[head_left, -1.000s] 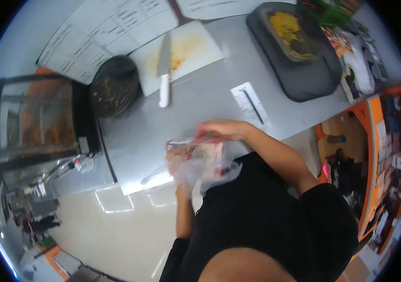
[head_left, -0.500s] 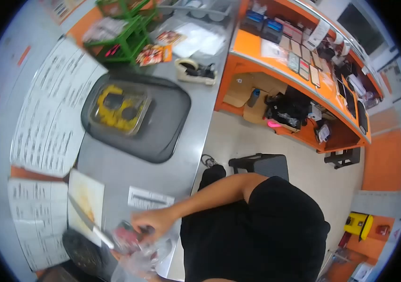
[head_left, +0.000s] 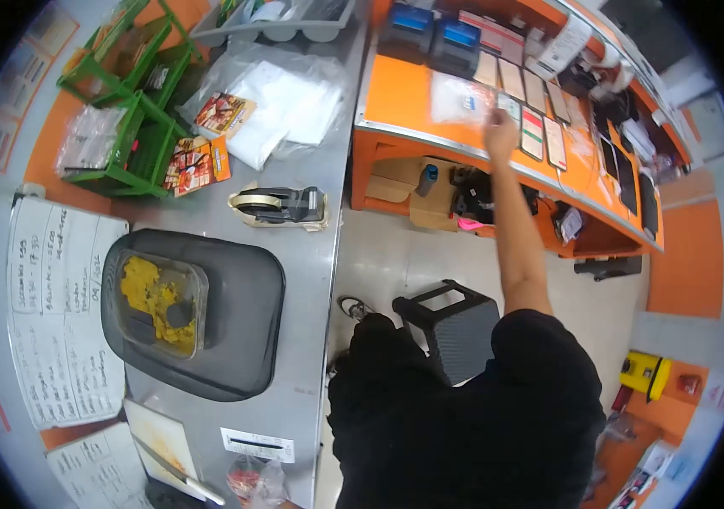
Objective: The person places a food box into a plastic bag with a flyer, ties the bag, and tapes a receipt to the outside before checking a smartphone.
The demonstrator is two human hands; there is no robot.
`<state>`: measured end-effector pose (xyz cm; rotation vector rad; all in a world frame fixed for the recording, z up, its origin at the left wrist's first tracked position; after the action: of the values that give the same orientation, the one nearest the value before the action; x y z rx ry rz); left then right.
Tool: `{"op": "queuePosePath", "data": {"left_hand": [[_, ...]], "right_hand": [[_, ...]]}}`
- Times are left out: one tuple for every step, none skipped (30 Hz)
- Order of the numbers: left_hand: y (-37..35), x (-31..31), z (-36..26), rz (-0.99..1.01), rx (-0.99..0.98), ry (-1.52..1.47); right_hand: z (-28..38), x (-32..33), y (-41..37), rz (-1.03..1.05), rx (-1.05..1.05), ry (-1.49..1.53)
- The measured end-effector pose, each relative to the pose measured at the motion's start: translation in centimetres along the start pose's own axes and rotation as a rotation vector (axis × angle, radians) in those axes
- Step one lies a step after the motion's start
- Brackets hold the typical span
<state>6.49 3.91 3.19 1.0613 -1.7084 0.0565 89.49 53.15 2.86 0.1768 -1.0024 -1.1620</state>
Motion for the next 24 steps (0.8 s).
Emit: {"op": "queuePosePath", "data": {"left_hand": [[-0.3,0.0,0.1,-0.006,0.001,0.006],[-0.6,0.6,0.7,-0.015,0.014,0.018],[-0.8,1.0,1.1,-0.017,0.007,0.024],[-1.1,0.9,1.6,-0.017,0.004,0.023],[-1.1,1.1,1.8,-0.027,-0.009,0.018],[-1.3,1.7,2.2,-0.04,-0.018,0.031],[-1.3,1.3,2.8,-0.039,-0.03,0.024],[-1.3,1.4,3.0,-0.047,-0.041,0.037],[-1.5,2.0,3.2,-0.06,-0.051,0.056],[-2.1,3.2,3.4,-0.086,-0.054,0.077],[-2.5,4.0,4.1,-0.112,-0.052,0.086],[-2.6,4.6,4.2,-0.141,-0.053,0.09],[-3.0,5.1,4.9,-0.168,-0.046,0.093],[-3.1,5.3,5.1,-0.192,-0.036,0.099],[-3.4,5.8,5.5,-0.217,-0.028,0.109],[-4.0,6.2,6.4,-0.242,-0.016,0.123],[-4.5,6.7,7.2,-0.266,0.0,0.14],[-5.5,7.3,10.5,-0.271,0.017,0.154],[-7.5,7.9,16.0,-0.309,0.134,0.206],[-9.3,8.8,19.2,-0.346,0.252,0.26],[-9.9,9.6,19.4,-0.348,0.272,0.277],[-10.7,10.6,20.1,-0.435,0.406,0.134],[-11.3,11.0,20.7,-0.522,0.535,-0.021],[-11.8,12.3,20.1,-0.527,0.574,0.187]], "right_hand": [[-3.8,-1.8,2.4,0.068,-0.015,-0.175],[-8.1,-4.3,4.6,0.068,0.074,-0.385],[-10.2,-5.1,5.7,0.135,0.148,-0.283],[-16.5,-9.1,8.1,0.152,0.24,-0.33],[-22.0,-13.1,9.3,0.065,0.632,-0.465],[-23.4,-16.2,7.1,0.297,0.925,-1.373],[-23.0,-15.7,8.6,0.517,0.809,-1.167],[-23.8,-15.6,10.6,0.745,0.45,-0.747],[-25.1,-16.2,12.0,0.931,0.034,-0.446],[-27.0,-17.4,12.8,0.997,-0.323,-0.383],[-15.3,-10.6,8.1,1.412,-0.07,0.088],[-21.7,-16.3,12.0,0.995,-0.266,-0.52],[-19.3,-15.8,10.4,0.955,-0.264,-0.403],[-17.5,-14.4,10.0,0.904,-0.273,-0.296],[-17.3,-14.6,9.8,0.925,-0.257,-0.292],[-18.6,-15.2,9.5,0.979,-0.44,-0.227],[-19.7,-15.9,9.3,1.029,-0.624,-0.165],[-19.8,-16.4,9.6,1.045,-0.606,-0.168],[-19.5,-16.7,10.0,1.074,-0.556,-0.075],[-19.5,-17.1,10.4,1.104,-0.505,0.016],[-19.4,-17.6,10.6,1.134,-0.456,0.106],[-19.7,-18.3,10.7,1.159,-0.41,0.197],[-19.7,-18.9,10.7,1.175,-0.368,0.291],[-20.2,-19.5,11.0,1.167,-0.354,0.286]]}}
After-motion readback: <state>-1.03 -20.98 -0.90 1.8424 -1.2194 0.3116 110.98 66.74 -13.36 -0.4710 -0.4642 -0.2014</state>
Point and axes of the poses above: each hand's wrist, its own y-axis towards the middle knuckle, its own x-axis out of the back of the hand, z = x × y, the point moved 8 cm from there along y, towards the middle knuckle, and after that the axes turned 11 degrees about -x, right-handed, at the moved point
